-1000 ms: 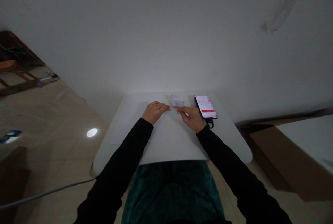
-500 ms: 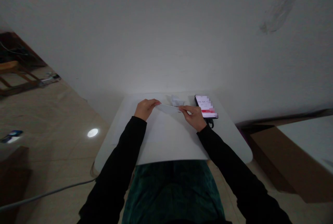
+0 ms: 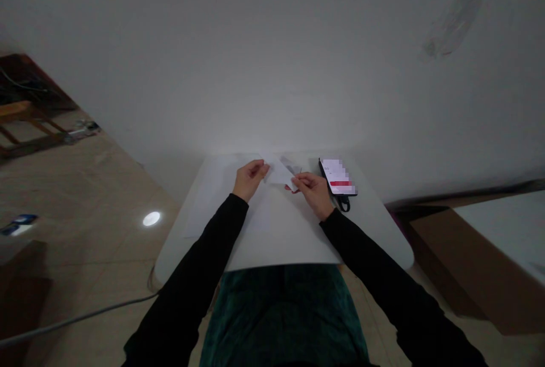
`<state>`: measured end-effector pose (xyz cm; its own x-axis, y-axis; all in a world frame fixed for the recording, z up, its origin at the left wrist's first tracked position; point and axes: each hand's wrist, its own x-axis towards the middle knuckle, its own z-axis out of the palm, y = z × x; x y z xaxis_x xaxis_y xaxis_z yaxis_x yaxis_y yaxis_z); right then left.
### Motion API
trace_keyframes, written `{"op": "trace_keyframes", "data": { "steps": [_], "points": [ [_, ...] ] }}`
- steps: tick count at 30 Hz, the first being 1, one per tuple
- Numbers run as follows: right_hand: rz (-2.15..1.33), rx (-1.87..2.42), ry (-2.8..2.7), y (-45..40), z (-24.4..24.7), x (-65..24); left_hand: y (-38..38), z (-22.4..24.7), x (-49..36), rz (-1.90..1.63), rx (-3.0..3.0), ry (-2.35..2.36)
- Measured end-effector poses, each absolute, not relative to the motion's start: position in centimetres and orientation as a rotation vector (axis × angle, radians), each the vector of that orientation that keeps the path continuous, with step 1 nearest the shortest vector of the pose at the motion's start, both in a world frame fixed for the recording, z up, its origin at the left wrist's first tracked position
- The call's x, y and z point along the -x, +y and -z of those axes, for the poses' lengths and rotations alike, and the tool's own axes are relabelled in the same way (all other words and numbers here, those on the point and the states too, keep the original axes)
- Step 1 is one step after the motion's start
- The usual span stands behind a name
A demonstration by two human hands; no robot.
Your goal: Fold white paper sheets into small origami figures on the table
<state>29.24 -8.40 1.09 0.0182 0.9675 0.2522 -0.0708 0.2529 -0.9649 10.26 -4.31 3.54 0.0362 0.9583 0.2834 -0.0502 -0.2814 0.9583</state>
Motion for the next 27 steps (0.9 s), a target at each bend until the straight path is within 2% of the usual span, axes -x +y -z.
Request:
{"op": "trace_keyframes", "data": {
  "steps": [8,16,24,27],
  "points": [
    [-1.173,0.971,-1.444,-8.8,-0.9,-28.9,-4.8,-3.7,-10.3,-1.477,-1.184,0.955],
    [-1.130,0.977,-1.452,-9.0,-1.1,-28.9,-4.2,-3.6,-9.4,-1.535,-0.953,0.966],
    [-1.324,0.969,-1.693,-9.1,-0.6,-28.8,-4.6,-3.5,-9.7,-1.479,-1.154,1.049],
    [-1.326,0.976,-1.623,-9.3,-0.4,-28.5,-4.4,-3.3,-9.8,-1.483,-1.320,1.084]
  ]
}}
